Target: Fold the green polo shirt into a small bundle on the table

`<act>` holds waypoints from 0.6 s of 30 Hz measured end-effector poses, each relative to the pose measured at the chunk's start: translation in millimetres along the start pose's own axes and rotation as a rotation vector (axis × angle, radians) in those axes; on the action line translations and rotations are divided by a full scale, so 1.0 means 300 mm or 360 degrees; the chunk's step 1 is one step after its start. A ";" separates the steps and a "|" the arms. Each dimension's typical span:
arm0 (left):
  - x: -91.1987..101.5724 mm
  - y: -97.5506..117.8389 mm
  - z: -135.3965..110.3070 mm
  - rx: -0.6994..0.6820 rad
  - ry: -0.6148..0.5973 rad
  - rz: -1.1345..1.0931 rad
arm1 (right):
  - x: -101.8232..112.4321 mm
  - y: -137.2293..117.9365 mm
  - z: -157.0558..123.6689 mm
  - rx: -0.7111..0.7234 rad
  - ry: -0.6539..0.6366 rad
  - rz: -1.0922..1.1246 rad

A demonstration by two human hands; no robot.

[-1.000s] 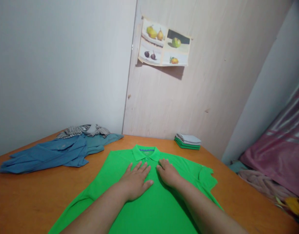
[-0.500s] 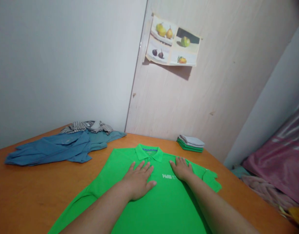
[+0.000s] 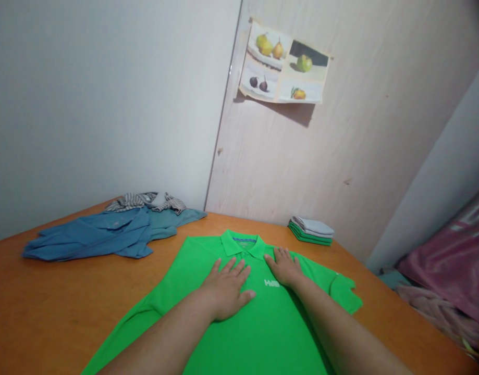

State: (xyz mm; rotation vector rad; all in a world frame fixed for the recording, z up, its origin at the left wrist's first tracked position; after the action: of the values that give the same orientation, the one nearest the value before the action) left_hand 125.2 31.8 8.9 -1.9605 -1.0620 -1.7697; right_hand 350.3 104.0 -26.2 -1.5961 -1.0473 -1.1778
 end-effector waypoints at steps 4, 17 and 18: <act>0.003 0.000 -0.001 0.0001 -0.0005 0.0011 | 0.040 0.010 -0.008 0.0146 0.0174 0.0195; -0.005 -0.021 0.022 -0.0013 0.0012 0.0061 | 0.343 0.505 -0.168 -0.0239 0.0719 0.0525; -0.006 -0.024 0.025 -0.0013 0.0014 0.0061 | 0.351 0.557 -0.186 -0.0310 0.0745 0.0549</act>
State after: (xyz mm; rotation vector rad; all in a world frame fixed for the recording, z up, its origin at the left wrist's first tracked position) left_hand 125.9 41.1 3.9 -1.9624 -1.0090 -1.7635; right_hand 516.5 19.2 59.3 -1.4688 -0.3503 -1.3490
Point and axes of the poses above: each hand's wrist, its own z-axis towards the middle knuckle, its own x-axis out of the back of the hand, y = z × x, the point moved 9 cm from there along z, towards the middle knuckle, and after that the axes turned 11 degrees about -y, right-handed, at the moved point
